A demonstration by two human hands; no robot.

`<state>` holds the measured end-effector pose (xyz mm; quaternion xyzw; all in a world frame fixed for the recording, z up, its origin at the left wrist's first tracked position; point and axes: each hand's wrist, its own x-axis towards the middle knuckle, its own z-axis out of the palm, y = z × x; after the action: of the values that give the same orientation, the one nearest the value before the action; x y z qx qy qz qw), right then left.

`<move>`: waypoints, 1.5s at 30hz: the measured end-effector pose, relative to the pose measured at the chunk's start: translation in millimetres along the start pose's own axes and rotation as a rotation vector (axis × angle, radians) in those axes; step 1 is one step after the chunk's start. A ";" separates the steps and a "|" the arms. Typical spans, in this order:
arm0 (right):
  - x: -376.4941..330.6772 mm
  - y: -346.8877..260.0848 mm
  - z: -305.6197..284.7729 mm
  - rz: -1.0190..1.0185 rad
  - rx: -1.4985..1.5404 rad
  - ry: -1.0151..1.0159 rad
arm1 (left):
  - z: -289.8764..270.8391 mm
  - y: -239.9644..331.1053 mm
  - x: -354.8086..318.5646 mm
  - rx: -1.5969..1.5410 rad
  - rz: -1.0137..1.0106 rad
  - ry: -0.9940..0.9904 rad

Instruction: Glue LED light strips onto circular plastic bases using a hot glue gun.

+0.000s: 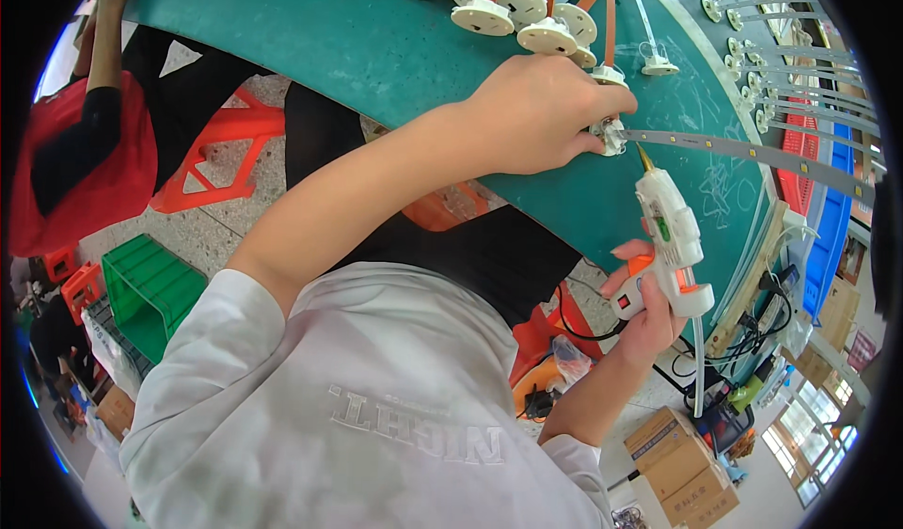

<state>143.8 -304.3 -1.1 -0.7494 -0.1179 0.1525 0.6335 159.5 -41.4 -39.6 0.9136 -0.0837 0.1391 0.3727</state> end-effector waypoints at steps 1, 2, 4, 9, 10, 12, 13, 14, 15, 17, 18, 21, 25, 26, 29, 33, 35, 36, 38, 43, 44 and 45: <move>0.3 -1.1 0.4 0.017 -0.019 0.001 | 0.4 -0.1 0.1 -0.009 -0.003 0.005; 0.8 -1.6 0.3 0.039 -0.021 -0.003 | 0.7 -0.1 -0.2 -0.018 -0.009 0.011; -2.1 -3.2 -1.2 0.041 -0.024 -0.016 | 1.4 0.0 -1.4 -0.013 0.007 0.041; -3.0 3.9 -1.3 0.041 -0.024 -0.085 | 2.6 -1.9 -1.3 0.002 0.037 0.059; -2.8 5.0 -0.5 0.053 -0.031 -0.071 | 3.0 -1.8 -1.2 -0.006 0.026 0.049; -0.6 5.4 1.9 0.025 -0.024 -0.083 | 3.0 -1.4 -0.9 -0.011 0.017 0.038; 0.5 4.4 3.7 0.024 -0.021 -0.082 | 2.9 -1.2 -1.0 -0.015 0.021 0.044; 2.0 2.5 5.6 0.047 -0.040 -0.076 | 2.6 -1.2 -0.7 -0.019 0.025 0.052; 3.4 -0.4 7.7 0.070 -0.049 -0.068 | 2.5 -1.4 -0.4 -0.018 0.028 0.054; 6.0 -7.9 12.7 0.060 -0.098 -0.091 | 2.2 -1.4 -0.3 -0.016 0.024 0.047; 7.5 -12.0 15.8 0.050 -0.134 -0.112 | 1.7 -1.6 0.3 -0.018 0.023 0.051; 9.4 -24.1 24.8 0.176 -0.386 -0.040 | 0.7 1.1 0.9 -0.030 0.040 0.063; 12.4 -28.0 34.4 0.182 -0.569 0.009 | 4.7 12.1 2.3 0.046 -0.021 0.063; 12.8 -27.2 35.8 0.129 -0.643 0.037 | 6.2 15.0 2.4 0.095 -0.050 0.066; 15.9 -21.7 38.1 -0.019 -0.732 0.106 | 8.8 18.2 2.4 0.083 -0.067 0.118; 17.8 -21.8 34.5 -0.107 -0.815 0.122 | 10.2 17.2 1.3 0.076 -0.068 0.150; 18.4 -23.4 33.6 -0.075 -0.803 0.127 | 9.7 16.4 1.5 0.057 -0.076 0.144; 18.7 -23.9 33.5 -0.038 -0.795 0.132 | 9.5 16.2 1.5 0.059 -0.077 0.145; 19.4 -23.7 34.0 -0.041 -0.781 0.142 | 9.2 16.2 1.6 0.041 -0.082 0.134; 18.4 -20.3 31.6 -0.039 -0.747 0.157 | 8.8 16.1 1.8 0.044 -0.089 0.119; 17.7 -19.5 30.6 -0.030 -0.735 0.169 | 8.7 16.1 2.0 0.044 -0.089 0.116; 17.0 -18.8 29.5 -0.020 -0.722 0.180 | 8.5 16.1 2.3 0.040 -0.088 0.117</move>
<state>148.7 -267.9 11.6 -0.9338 -0.1154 0.0283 0.3376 159.1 -58.9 -34.2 0.9140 -0.0185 0.1774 0.3645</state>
